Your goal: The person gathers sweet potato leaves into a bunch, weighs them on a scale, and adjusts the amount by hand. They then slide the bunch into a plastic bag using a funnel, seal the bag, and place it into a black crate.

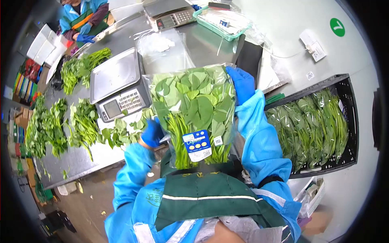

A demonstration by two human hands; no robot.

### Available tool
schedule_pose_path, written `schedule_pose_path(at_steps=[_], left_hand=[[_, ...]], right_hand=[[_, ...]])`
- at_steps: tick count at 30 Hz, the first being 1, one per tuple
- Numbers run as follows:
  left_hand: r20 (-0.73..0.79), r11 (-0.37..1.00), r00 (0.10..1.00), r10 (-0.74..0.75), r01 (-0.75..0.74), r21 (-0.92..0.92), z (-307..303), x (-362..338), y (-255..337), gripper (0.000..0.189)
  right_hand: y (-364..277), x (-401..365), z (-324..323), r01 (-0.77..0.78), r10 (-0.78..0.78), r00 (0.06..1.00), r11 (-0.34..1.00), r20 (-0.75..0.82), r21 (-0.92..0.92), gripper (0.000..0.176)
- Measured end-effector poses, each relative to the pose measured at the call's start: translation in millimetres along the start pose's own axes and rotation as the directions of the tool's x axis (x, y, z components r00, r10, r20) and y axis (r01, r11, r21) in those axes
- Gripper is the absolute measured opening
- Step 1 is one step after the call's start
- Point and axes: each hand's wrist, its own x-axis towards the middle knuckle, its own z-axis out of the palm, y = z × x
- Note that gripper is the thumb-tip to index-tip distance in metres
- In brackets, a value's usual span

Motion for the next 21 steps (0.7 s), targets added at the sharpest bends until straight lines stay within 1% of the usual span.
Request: schedule_pose_path(at_steps=[1, 2, 3, 4, 5, 6, 7, 8, 9, 10, 12, 14, 15, 16, 17, 18, 19, 20, 21], left_hand=[[-0.149, 0.997, 0.988, -0.045, 0.035, -0.066, 3, -12, -23, 0.05], [-0.405, 0.989, 0.913, 0.039, 0.024, 0.149, -4, -30, -38, 0.047], [-0.544, 0.98, 0.839, -0.004, 0.112, 0.166, 8, -15, -43, 0.046], [-0.556, 0.98, 0.831, -0.005, 0.116, 0.163, -31, -22, -51, 0.043], [-0.574, 0.984, 0.817, -0.057, 0.143, 0.106, -24, -13, -46, 0.04], [-0.587, 0.984, 0.802, -0.11, 0.17, 0.047, -5, 0, -41, 0.038], [-0.537, 0.99, 0.834, -0.131, 0.142, -0.021, 25, 15, -31, 0.034], [-0.533, 0.989, 0.835, -0.138, 0.146, -0.027, 20, 19, -27, 0.034], [-0.51, 0.987, 0.846, -0.153, 0.16, -0.031, 12, 20, -23, 0.034], [-0.488, 0.984, 0.856, -0.167, 0.173, -0.033, 6, 22, -19, 0.034], [-0.478, 0.982, 0.859, -0.185, 0.178, -0.061, 7, 28, -7, 0.033], [-0.475, 0.99, 0.871, -0.127, 0.138, -0.012, -16, 32, 0, 0.033], [-0.45, 0.991, 0.888, -0.092, 0.124, 0.041, -29, 35, 4, 0.036], [-0.444, 0.99, 0.89, -0.104, 0.134, 0.036, -40, 36, 4, 0.036], [-0.455, 0.988, 0.886, -0.088, 0.137, 0.075, -25, 46, 11, 0.034], [-0.467, 0.983, 0.881, -0.075, 0.143, 0.112, -18, 53, 15, 0.031], [-0.406, 0.96, 0.906, -0.124, 0.212, 0.18, -32, 55, 19, 0.049], [-0.4, 0.957, 0.905, -0.144, 0.229, 0.175, -38, 58, 21, 0.049], [-0.349, 0.967, 0.925, -0.149, 0.21, 0.142, -42, 62, 24, 0.053]], right_hand=[[16, 14, -13, -0.001, -0.005, 0.999, 0.984, -0.037, -0.177, 0.023], [19, 15, -13, -0.02, 0.009, 0.998, 0.983, -0.062, -0.181, 0.023], [21, 13, -11, -0.005, -0.004, 0.998, 0.992, -0.068, -0.122, 0.023], [23, 13, -7, 0.019, -0.024, 0.997, 0.998, -0.068, -0.062, 0.024], [23, 18, -15, -0.032, 0.01, 0.997, 0.955, -0.076, -0.296, 0.031], [27, 19, -16, -0.032, 0.008, 0.997, 0.954, -0.081, -0.298, 0.031], [32, 20, -16, -0.079, 0.069, 0.994, 0.989, -0.087, -0.128, 0.036], [39, 21, -18, -0.124, 0.127, 0.988, 0.991, -0.082, 0.045, 0.041], [51, 24, -26, -0.176, 0.173, 0.984, 0.977, 0.028, 0.122, 0.049], [64, 22, -34, -0.175, 0.173, 0.985, 0.977, 0.023, 0.121, 0.049], [83, 3, -38, -0.244, 0.233, 0.969, 0.943, 0.077, 0.228, 0.053], [107, -8, -27, -0.357, 0.3, 0.917, 0.911, 0.262, 0.207, 0.048], [107, -23, -23, -0.355, 0.3, 0.919, 0.911, 0.254, 0.209, 0.048], [105, -41, -20, -0.286, 0.242, 0.921, 0.952, 0.305, 0.11, 0.045], [103, -49, -17, -0.206, 0.187, 0.915, 0.979, 0.356, 0.013, 0.045], [104, -50, -15, -0.204, 0.187, 0.922, 0.979, 0.339, 0.016, 0.045], [107, -50, -12, -0.217, 0.196, 0.954, 0.973, 0.225, 0.073, 0.046], [107, -49, -6, -0.221, 0.208, 0.972, 0.966, 0.109, 0.133, 0.049], [104, -51, 0, -0.155, 0.147, 0.987, 0.972, 0.059, 0.178, 0.043]])
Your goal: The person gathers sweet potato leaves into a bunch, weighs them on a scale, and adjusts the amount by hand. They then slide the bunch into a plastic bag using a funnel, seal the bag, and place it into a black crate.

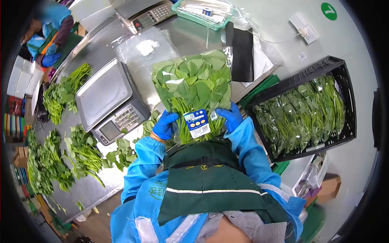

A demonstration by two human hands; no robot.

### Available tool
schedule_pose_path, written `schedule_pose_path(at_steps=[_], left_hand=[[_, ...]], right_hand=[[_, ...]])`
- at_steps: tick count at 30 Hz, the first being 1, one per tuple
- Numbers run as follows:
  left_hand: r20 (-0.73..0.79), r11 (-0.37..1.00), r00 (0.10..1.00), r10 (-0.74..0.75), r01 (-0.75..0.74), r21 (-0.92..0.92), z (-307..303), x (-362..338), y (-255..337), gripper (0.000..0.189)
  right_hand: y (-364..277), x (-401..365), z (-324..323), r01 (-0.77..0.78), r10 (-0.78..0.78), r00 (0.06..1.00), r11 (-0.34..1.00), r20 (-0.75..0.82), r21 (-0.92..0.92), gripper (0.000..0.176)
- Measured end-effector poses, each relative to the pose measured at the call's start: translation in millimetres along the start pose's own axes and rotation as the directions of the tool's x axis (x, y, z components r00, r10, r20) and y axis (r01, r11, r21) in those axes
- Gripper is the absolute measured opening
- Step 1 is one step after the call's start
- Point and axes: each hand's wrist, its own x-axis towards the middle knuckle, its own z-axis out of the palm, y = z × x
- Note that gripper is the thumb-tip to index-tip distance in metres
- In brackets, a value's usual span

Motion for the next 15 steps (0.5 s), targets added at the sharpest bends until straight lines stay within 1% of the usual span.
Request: schedule_pose_path(at_steps=[1, 2, 3, 4, 5, 6, 7, 8, 9, 11, 12, 13, 14, 15], left_hand=[[0.053, 0.999, 0.999, 0.002, 0.0, -0.041, -4, 3, 1, 0.056], [0.065, 0.999, 0.998, -0.025, 0.027, -0.039, -10, 7, -2, 0.056], [0.096, 0.998, 0.993, -0.062, 0.063, -0.008, -17, 12, -7, 0.059], [0.127, 0.995, 0.987, -0.1, 0.098, 0.024, -24, 17, -12, 0.062], [0.158, 0.99, 0.978, -0.139, 0.131, 0.057, -27, 20, -15, 0.065], [0.169, 0.972, 0.965, -0.2, 0.172, 0.162, -12, 18, -6, 0.065], [0.178, 0.967, 0.958, -0.224, 0.196, 0.162, -4, 19, -8, 0.065], [0.181, 0.963, 0.957, -0.225, 0.19, 0.193, 5, 23, -14, 0.064], [0.184, 0.958, 0.957, -0.224, 0.182, 0.222, 12, 25, -19, 0.063], [0.21, 0.952, 0.941, -0.267, 0.223, 0.212, 23, 28, -21, 0.064], [0.139, 0.957, 0.958, -0.251, 0.224, 0.185, 30, 28, -23, 0.061], [0.079, 0.96, 0.967, -0.243, 0.228, 0.163, 38, 30, -25, 0.059], [0.011, 0.931, 0.95, -0.312, 0.303, 0.205, 42, 28, -22, 0.058], [0.067, 0.941, 0.95, -0.305, 0.289, 0.177, 27, 34, -32, 0.057]], right_hand=[[-1, 0, 2, 0.005, -0.005, 1.0, 1.0, -0.025, 0.006, 0.043], [-3, 1, 1, 0.028, -0.027, 0.998, 0.999, -0.054, 0.017, 0.042], [-8, 2, 4, 0.052, -0.049, 0.995, 0.998, -0.085, 0.027, 0.042], [-13, 1, 9, 0.055, -0.043, 0.991, 0.994, -0.13, 0.096, 0.038], [-13, 3, 11, 0.066, -0.049, 0.986, 0.993, -0.16, 0.101, 0.038], [-14, 6, 10, 0.06, -0.027, 0.981, 0.984, -0.193, 0.169, 0.037], [-13, 6, 10, 0.055, -0.002, 0.975, 0.971, -0.221, 0.233, 0.035], [-10, 6, 12, 0.114, -0.051, 0.963, 0.967, -0.264, 0.229, 0.033], [-8, 6, 14, 0.117, -0.05, 0.958, 0.967, -0.284, 0.227, 0.033], [-8, 7, 16, 0.063, 0.075, 0.962, 0.875, -0.263, 0.48, 0.035], [-10, 6, 17, 0.033, 0.084, 0.98, 0.823, -0.179, 0.568, 0.037], [-10, 7, 17, 0.071, 0.06, 0.975, 0.826, -0.213, 0.56, 0.037], [-9, 7, 14, -0.011, 0.141, 0.979, 0.759, -0.147, 0.651, 0.037], [-13, 5, 12, -0.074, 0.194, 0.977, 0.682, -0.083, 0.727, 0.037]])
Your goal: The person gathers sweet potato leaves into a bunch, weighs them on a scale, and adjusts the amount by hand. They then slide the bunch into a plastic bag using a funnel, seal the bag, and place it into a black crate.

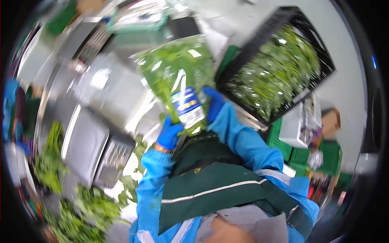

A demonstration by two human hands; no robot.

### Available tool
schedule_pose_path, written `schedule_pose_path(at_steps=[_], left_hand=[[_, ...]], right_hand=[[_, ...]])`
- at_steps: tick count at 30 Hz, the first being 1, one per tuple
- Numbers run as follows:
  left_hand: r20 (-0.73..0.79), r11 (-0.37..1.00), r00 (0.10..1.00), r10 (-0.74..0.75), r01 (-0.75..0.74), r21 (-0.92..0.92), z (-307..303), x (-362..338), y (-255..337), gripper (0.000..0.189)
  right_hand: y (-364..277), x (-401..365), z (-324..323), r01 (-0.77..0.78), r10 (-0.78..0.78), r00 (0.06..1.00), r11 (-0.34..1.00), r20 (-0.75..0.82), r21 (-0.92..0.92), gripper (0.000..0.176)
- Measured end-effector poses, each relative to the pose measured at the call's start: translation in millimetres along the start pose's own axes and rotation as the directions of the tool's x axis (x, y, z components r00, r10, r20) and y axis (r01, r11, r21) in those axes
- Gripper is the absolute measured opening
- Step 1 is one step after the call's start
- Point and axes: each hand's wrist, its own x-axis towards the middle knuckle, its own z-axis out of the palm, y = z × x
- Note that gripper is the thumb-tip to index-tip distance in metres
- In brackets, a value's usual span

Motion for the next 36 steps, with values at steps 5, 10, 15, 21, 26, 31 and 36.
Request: schedule_pose_path(at_steps=[5, 10, 15, 21, 26, 31, 36], left_hand=[[0.012, 0.978, 1.0, 0.023, -0.025, 0.207, 39, 13, 14, 0.049], [0.02, 0.947, 0.989, 0.146, -0.145, 0.286, 66, 38, 8, 0.045], [-0.045, 0.832, 0.929, 0.368, -0.307, 0.462, 108, 68, 18, 0.052], [0.274, 0.462, 0.806, 0.525, -0.54, 0.703, 161, 98, -35, 0.06], [0.713, 0.315, 0.633, 0.301, -0.772, 0.553, 263, 120, -32, 0.063], [0.75, -0.01, 0.542, 0.379, -0.808, 0.59, 331, 219, -56, 0.049], [0.862, -0.041, 0.506, 0.015, -0.861, 0.506, 408, 339, -101, 0.049]], right_hand=[[-2, 6, 14, 0.463, -0.46, 0.886, 0.869, 0.059, -0.175, 0.038], [-29, 16, 12, 0.563, -0.684, 0.726, 0.532, 0.072, -0.632, 0.053], [-65, -28, 12, 0.538, -0.729, 0.496, -0.168, 0.472, -0.826, 0.091], [-109, -65, 14, 0.745, -0.69, 0.497, 0.029, 0.526, -0.667, 0.094], [-204, -125, -52, 0.675, -0.861, 0.376, 0.002, 0.341, -0.738, 0.039], [-276, -244, -69, 0.846, -0.882, 0.358, 0.168, 0.307, -0.506, 0.056], [-344, -287, -45, 0.307, -0.738, 0.017, -0.638, 0.674, -0.706, 0.064]])
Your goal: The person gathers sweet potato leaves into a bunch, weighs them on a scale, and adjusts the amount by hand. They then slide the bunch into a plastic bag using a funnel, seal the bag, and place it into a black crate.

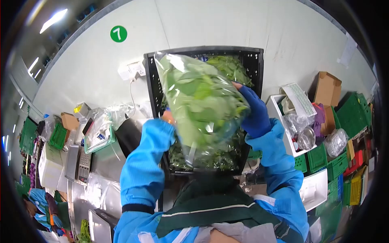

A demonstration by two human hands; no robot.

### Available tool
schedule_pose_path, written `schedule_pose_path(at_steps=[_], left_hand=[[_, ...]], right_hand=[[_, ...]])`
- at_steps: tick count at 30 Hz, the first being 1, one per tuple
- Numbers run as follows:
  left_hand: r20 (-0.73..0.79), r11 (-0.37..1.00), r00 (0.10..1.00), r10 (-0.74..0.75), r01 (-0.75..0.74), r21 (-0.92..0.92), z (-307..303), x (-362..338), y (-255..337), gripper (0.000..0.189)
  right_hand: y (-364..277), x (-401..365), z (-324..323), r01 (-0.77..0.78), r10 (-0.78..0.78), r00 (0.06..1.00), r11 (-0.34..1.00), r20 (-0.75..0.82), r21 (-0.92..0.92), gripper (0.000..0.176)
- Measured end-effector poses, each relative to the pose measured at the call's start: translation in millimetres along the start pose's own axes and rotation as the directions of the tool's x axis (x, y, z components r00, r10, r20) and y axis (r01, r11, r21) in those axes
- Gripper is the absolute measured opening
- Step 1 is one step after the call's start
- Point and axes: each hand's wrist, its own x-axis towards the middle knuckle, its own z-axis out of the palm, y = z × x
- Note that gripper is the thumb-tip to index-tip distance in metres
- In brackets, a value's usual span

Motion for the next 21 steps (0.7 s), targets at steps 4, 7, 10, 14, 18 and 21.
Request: schedule_pose_path(at_steps=[4, 7, 10, 14, 18, 21], left_hand=[[0.179, 0.987, 0.979, 0.102, -0.121, 0.102, 8, 48, 1, 0.05], [0.183, 0.962, 0.965, 0.186, -0.217, 0.168, 15, 58, 2, 0.05], [0.132, 0.923, 0.951, 0.279, -0.303, 0.236, 34, 62, 4, 0.051], [0.089, 0.906, 0.942, 0.324, -0.336, 0.258, 51, 67, 1, 0.053], [0.131, 0.783, 0.914, 0.385, -0.398, 0.478, 37, 56, 8, 0.049], [-0.042, 0.876, 0.918, 0.394, -0.361, 0.319, 23, 31, 40, 0.043]], right_hand=[[20, 37, -9, 0.107, -0.07, 0.99, 0.942, 0.126, -0.317, 0.069], [48, 53, 1, 0.153, -0.061, 0.974, 0.886, 0.218, -0.437, 0.065], [73, 78, 26, 0.295, -0.159, 0.947, 0.772, 0.279, -0.562, 0.064], [131, 120, 101, 0.321, -0.07, 0.926, 0.662, 0.371, -0.677, 0.068], [148, 150, 132, 0.203, 0.248, 0.835, 0.692, 0.492, -0.693, 0.073], [137, 131, 102, 0.294, -0.025, 0.886, 0.803, 0.464, -0.519, 0.068]])
